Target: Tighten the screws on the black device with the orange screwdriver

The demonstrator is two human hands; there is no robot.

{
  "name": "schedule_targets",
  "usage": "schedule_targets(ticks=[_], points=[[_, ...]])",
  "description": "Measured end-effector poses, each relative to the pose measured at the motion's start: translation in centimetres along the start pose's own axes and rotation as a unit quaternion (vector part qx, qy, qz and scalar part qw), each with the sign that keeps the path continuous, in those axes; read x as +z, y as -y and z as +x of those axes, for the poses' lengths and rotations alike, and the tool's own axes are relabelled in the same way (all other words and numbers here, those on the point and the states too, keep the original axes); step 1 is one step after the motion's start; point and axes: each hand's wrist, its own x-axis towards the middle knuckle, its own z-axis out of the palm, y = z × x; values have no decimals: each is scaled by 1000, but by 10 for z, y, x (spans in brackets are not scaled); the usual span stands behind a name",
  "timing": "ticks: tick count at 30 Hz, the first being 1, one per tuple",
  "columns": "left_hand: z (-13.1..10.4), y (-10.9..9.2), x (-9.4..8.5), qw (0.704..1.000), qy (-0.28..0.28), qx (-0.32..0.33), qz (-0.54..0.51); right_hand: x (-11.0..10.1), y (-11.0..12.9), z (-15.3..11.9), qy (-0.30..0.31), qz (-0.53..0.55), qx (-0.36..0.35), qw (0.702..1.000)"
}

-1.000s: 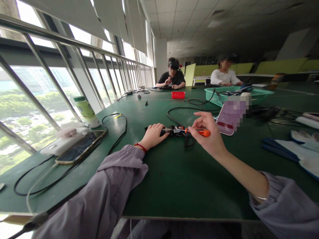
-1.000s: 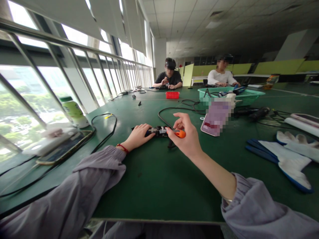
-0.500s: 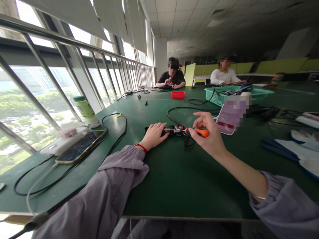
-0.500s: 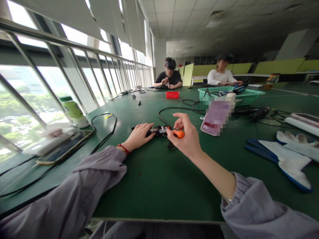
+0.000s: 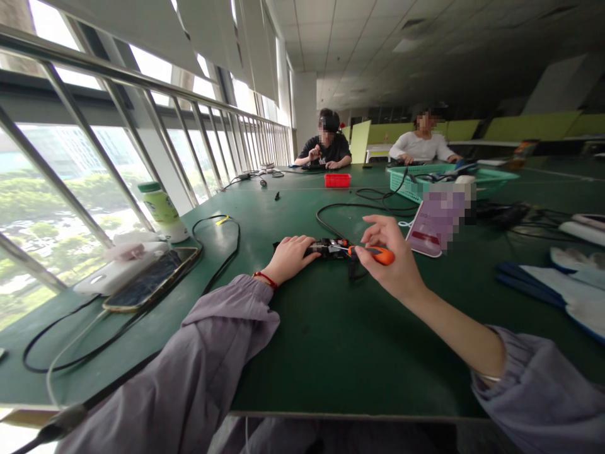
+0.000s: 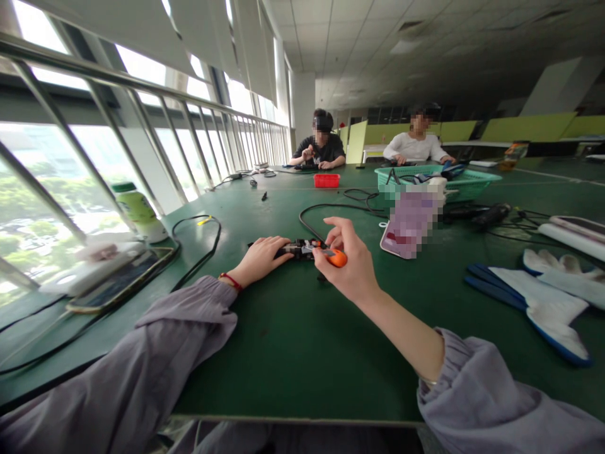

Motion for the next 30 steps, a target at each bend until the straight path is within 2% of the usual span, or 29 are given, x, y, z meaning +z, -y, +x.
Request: schedule_targets(ticks=[5, 8, 12, 15, 22, 26, 30], points=[[-2, -3, -7, 1000, 9, -12, 13, -2, 6, -1, 104, -62, 33, 992], [-4, -6, -15, 998, 20, -51, 23, 0, 7, -3, 173, -90, -30, 980], [-8, -4, -23, 992, 28, -120, 26, 7, 4, -8, 304, -154, -127, 931], [-10, 3, -28, 985, 39, -166, 35, 12, 3, -11, 375, -184, -145, 897], [-16, 31, -39, 949, 54, -305, 66, 10, 3, -9, 400, -161, -122, 894], [-22, 51, -49, 918, 67, -383, 80, 9, 3, -8, 413, -161, -106, 890], [-30, 70, -57, 882, 50, -458, 98, 8, 4, -7, 432, -169, -88, 881]])
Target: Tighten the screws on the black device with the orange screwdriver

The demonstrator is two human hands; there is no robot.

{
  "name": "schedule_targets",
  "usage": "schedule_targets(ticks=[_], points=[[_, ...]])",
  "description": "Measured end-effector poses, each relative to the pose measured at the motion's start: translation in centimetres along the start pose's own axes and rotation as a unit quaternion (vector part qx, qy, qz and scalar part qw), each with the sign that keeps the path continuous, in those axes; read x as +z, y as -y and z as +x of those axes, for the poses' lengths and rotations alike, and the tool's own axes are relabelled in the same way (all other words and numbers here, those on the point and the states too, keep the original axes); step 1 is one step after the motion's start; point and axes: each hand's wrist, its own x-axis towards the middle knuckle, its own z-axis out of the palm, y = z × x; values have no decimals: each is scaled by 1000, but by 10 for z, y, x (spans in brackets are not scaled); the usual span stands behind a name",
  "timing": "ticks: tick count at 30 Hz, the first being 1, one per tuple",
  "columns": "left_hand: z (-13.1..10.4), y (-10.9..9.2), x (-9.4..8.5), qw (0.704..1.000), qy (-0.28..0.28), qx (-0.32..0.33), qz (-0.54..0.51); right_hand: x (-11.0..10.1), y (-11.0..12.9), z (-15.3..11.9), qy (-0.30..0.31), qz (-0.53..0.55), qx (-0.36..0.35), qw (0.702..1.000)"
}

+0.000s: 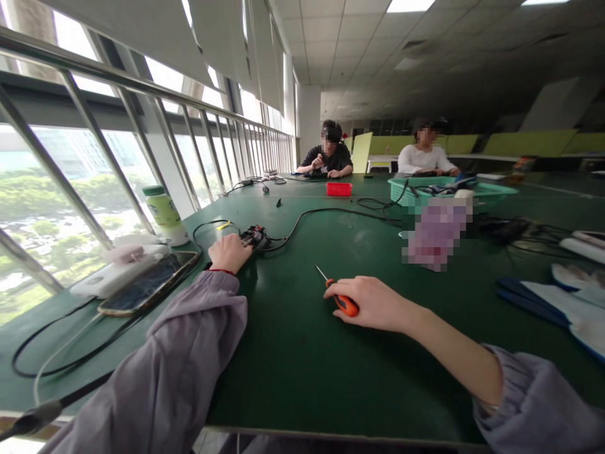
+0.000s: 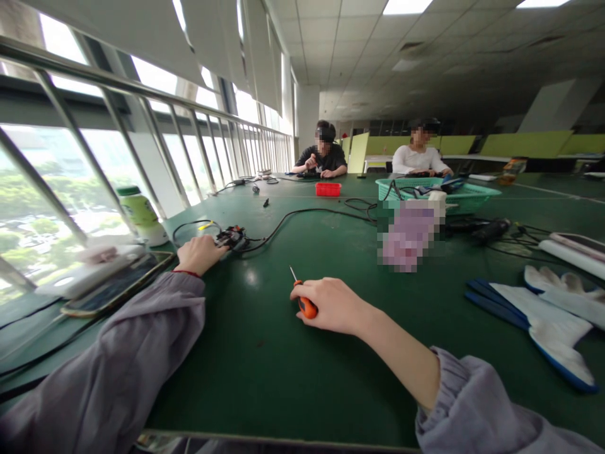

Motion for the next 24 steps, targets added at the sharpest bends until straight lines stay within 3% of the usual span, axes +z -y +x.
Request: schedule_targets(ticks=[4, 7, 13, 17, 20, 24], points=[[6, 16, 0, 996, -78, -40, -7, -1, 0, 0, 7, 0, 9, 1000], [7, 21, 3, 989, -146, -25, 6, -1, 0, 0, 10, 2, 11, 1000], [7, 19, 13, 993, -114, -2, 35, 0, -1, 1, 8, 7, 13, 1000], [8, 20, 13, 989, -141, 5, 39, 1, -1, 1, -4, 4, 6, 1000], [6, 18, 8, 980, -192, 25, 37, 1, -3, 1, -48, 15, 31, 998], [-4, 3, -1, 964, -252, 82, 19, 1, -9, 2, -183, 55, 104, 976]])
